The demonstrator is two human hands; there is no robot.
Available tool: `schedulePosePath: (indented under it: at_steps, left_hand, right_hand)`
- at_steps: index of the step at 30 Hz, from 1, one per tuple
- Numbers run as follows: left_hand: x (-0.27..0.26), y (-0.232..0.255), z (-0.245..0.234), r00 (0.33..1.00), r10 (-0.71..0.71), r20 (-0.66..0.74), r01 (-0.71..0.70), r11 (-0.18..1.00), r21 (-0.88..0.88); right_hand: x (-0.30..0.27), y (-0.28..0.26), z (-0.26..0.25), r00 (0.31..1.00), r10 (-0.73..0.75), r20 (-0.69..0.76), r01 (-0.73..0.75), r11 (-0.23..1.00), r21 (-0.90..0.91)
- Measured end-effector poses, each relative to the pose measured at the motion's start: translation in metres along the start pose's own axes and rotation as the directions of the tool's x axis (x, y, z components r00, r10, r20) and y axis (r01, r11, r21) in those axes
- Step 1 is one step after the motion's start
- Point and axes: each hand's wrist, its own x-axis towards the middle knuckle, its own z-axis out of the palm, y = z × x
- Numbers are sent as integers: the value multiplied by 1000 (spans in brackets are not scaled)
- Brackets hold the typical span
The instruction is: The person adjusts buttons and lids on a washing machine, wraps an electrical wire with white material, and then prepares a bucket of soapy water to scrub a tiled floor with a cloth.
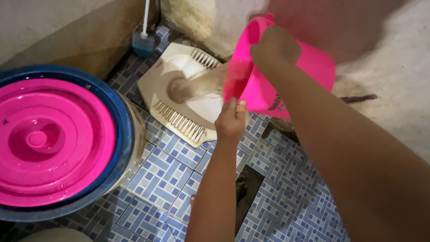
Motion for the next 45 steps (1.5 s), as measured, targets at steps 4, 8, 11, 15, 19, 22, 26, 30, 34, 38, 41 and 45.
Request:
schedulePosePath:
  at_steps: [4,8,11,15,19,22,26,30,34,38,41,45]
  left_hand:
    - [-3,2,7,994,-74,83,77,997,-29]
    - [-8,1,15,996,-79,44,87,975,-203]
    - [-6,4,14,998,-62,19,64,967,-246]
    - [-8,14,2,995,-93,41,101,958,-268]
    - [-13,14,-7,988,-138,65,149,965,-215]
    - [-20,5,-12,994,-85,69,95,985,-144]
    - [-34,-4,-25,1000,-22,-1,22,996,84]
    - [-56,-5,-59,995,8,100,-33,965,260]
    - [-92,-3,-95,993,47,108,-76,958,277]
    - [-145,-12,-138,998,-64,-1,60,943,328]
    - [-191,-30,-166,987,-160,-19,158,941,299]
    - [-252,-72,-204,982,-179,-58,188,957,220]
  right_hand:
    - [-3,-12,-3,999,-42,14,42,999,-35]
    - [-5,-29,-1,989,-149,-14,147,985,-89]
    - [-7,-38,-3,969,-243,-36,238,965,-108]
    - [-4,-54,-7,984,-180,-9,177,974,-141]
    - [-10,-43,-11,987,-155,34,159,977,-140]
    - [-21,-23,-11,992,-118,32,120,989,-82]
    - [-54,13,2,1000,0,14,-1,994,110]
    - [-94,50,28,994,112,-15,-103,956,275]
    - [-146,81,57,934,321,157,-349,723,597]
    - [-219,92,84,823,423,379,-410,-21,912]
    - [-294,100,94,772,494,399,-513,114,851]
    - [-390,115,108,834,452,316,-459,253,851]
